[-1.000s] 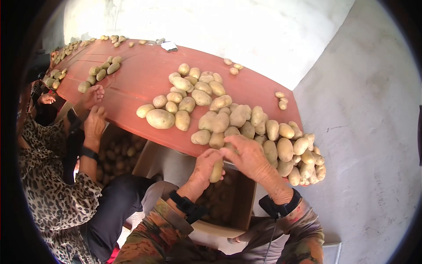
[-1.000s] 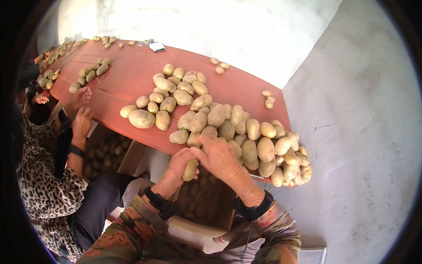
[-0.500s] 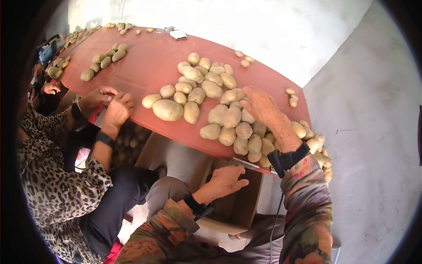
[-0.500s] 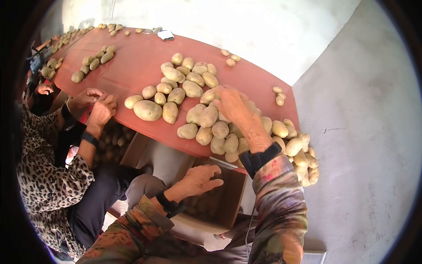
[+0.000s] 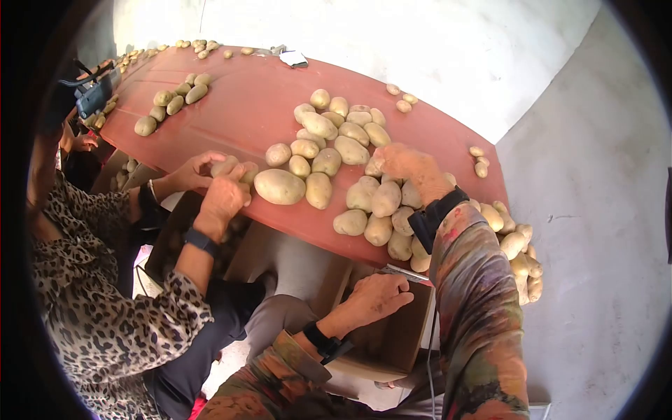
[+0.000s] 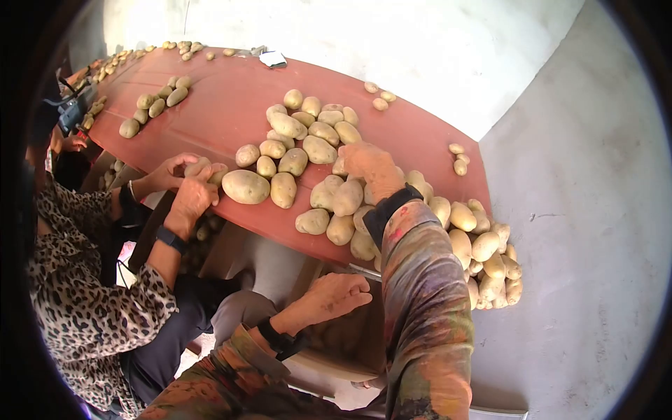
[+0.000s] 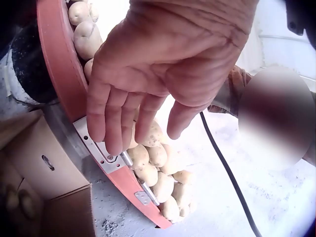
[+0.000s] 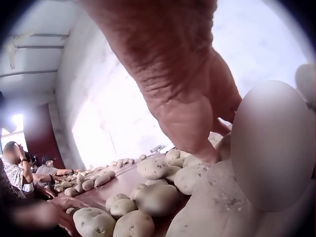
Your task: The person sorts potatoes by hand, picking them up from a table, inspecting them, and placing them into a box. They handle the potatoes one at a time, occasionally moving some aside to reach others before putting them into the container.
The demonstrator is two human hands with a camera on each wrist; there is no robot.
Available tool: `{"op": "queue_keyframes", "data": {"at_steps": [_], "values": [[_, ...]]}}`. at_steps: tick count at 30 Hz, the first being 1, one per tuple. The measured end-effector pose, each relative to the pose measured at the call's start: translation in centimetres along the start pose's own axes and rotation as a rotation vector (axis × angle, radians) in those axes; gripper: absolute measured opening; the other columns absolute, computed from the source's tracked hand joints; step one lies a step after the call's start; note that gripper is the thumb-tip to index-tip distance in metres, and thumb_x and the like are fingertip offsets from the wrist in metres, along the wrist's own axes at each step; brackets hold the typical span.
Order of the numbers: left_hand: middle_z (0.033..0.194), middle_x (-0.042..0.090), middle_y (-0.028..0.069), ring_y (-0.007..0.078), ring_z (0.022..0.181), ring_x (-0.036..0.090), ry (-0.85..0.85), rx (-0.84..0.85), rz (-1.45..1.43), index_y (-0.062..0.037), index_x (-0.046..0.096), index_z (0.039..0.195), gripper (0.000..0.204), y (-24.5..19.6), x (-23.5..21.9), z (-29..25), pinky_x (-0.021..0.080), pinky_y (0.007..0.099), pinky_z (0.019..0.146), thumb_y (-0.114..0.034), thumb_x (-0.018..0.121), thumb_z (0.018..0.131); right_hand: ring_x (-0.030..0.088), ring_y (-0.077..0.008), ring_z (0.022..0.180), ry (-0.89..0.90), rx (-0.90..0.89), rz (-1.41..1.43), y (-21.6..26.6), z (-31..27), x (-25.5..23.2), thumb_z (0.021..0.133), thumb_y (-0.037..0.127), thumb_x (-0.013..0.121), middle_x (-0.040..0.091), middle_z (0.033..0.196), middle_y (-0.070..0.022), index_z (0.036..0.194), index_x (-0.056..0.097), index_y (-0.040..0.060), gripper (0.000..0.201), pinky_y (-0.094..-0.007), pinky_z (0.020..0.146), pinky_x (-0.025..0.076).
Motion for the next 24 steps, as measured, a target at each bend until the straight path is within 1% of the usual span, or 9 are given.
{"op": "queue_keyframes", "data": {"at_steps": [2,6,8,12,15,17,18,20,24], "values": [[0.077,0.067,0.0108,0.0301,0.075,0.066,-0.011,-0.021,-0.007,-0.005,0.064,0.099,0.031,0.2,-0.1,0.1,0.05,0.0406,0.069,-0.034,0.063,0.088,0.063,-0.0336,0.108,0.059,0.028,0.03,-0.3,0.5,-0.1,0.089,0.018,0.059,0.067,0.112,-0.0142,0.115,0.064,0.0128,0.027,-0.0459,0.087,0.053],[0.077,0.067,0.0113,0.0303,0.075,0.066,0.0,-0.018,0.044,-0.0051,0.064,0.101,0.03,0.1,0.2,0.6,0.05,0.0403,0.07,-0.032,0.063,0.088,0.063,-0.0337,0.106,-0.023,-0.028,0.101,-1.0,1.7,0.7,0.081,0.021,0.07,0.069,0.108,-0.0122,0.108,0.066,0.0103,0.03,-0.0444,0.086,0.054],[0.082,0.068,0.0141,0.0343,0.082,0.066,0.038,-0.059,-0.067,-0.005,0.065,0.099,0.032,-0.1,0.3,0.3,0.049,0.0436,0.073,-0.035,0.063,0.088,0.064,-0.0333,0.105,0.05,-0.001,-0.005,-1.4,2.3,1.8,0.074,0.021,0.076,0.069,0.107,-0.0116,0.112,0.065,0.0115,0.041,-0.0455,0.086,0.054],[0.08,0.068,0.0133,0.033,0.082,0.067,0.045,-0.039,-0.058,-0.0051,0.066,0.099,0.03,-0.4,0.0,0.3,0.05,0.0431,0.074,-0.034,0.062,0.088,0.059,-0.0354,0.11,0.164,0.022,0.008,-1.6,1.8,1.7,0.078,0.02,0.077,0.062,0.115,-0.0148,0.124,0.057,0.0106,0.051,-0.0448,0.094,0.048],[0.08,0.068,0.0135,0.0336,0.081,0.066,0.03,-0.003,-0.079,-0.0045,0.065,0.099,0.03,-0.2,0.0,0.6,0.049,0.0441,0.075,-0.032,0.061,0.089,0.054,-0.037,0.116,0.042,0.076,0.149,-1.9,0.3,0.2,0.08,0.018,0.075,0.056,0.122,-0.0167,0.125,0.057,0.0111,0.05,-0.045,0.098,0.046],[0.079,0.066,0.0122,0.0259,0.072,0.067,0.005,0.05,-0.082,-0.0025,0.063,0.103,0.029,-0.2,0.3,0.6,0.051,0.0353,0.062,-0.03,0.061,0.092,0.048,-0.0391,0.123,-0.049,0.046,0.177,-0.3,-2.6,-2.8,0.08,0.015,0.073,0.048,0.129,-0.0192,0.126,0.056,0.0112,0.049,-0.0458,0.1,0.044],[0.079,0.066,0.0122,0.0259,0.072,0.067,0.011,0.05,-0.088,-0.0025,0.063,0.103,0.029,-0.5,0.3,0.5,0.051,0.0353,0.062,-0.03,0.061,0.092,0.048,-0.0391,0.123,-0.043,0.053,0.177,-0.3,-3.9,-3.2,0.08,0.015,0.073,0.048,0.129,-0.0192,0.126,0.056,0.0112,0.049,-0.0458,0.1,0.044],[0.085,0.068,0.0099,0.0186,0.069,0.066,0.122,-0.156,-0.5,-0.0019,0.064,0.104,0.029,0.1,0.8,0.4,0.05,0.0294,0.056,-0.029,0.058,0.096,0.048,-0.0417,0.118,-0.337,-0.187,0.259,1.6,-7.5,-6.4,0.076,0.011,0.072,0.048,0.122,-0.0186,0.125,0.055,0.0113,0.051,-0.0479,0.099,0.045],[0.092,0.068,0.0075,0.0139,0.069,0.066,0.145,-0.241,-0.724,-0.0023,0.065,0.103,0.034,0.4,0.7,0.4,0.049,0.0256,0.053,-0.033,0.051,0.1,0.045,-0.0429,0.121,-0.695,-0.363,0.307,5.6,-18.7,-8.0,0.069,0.003,0.07,0.043,0.131,-0.0225,0.123,0.056,0.0109,0.056,-0.046,0.099,0.045]]}}
Point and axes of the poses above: each hand's wrist, its own z-axis towards the middle knuckle, its own x-axis out of the palm, y = z × x, the point moved 9 cm from there along z, towards the middle knuckle
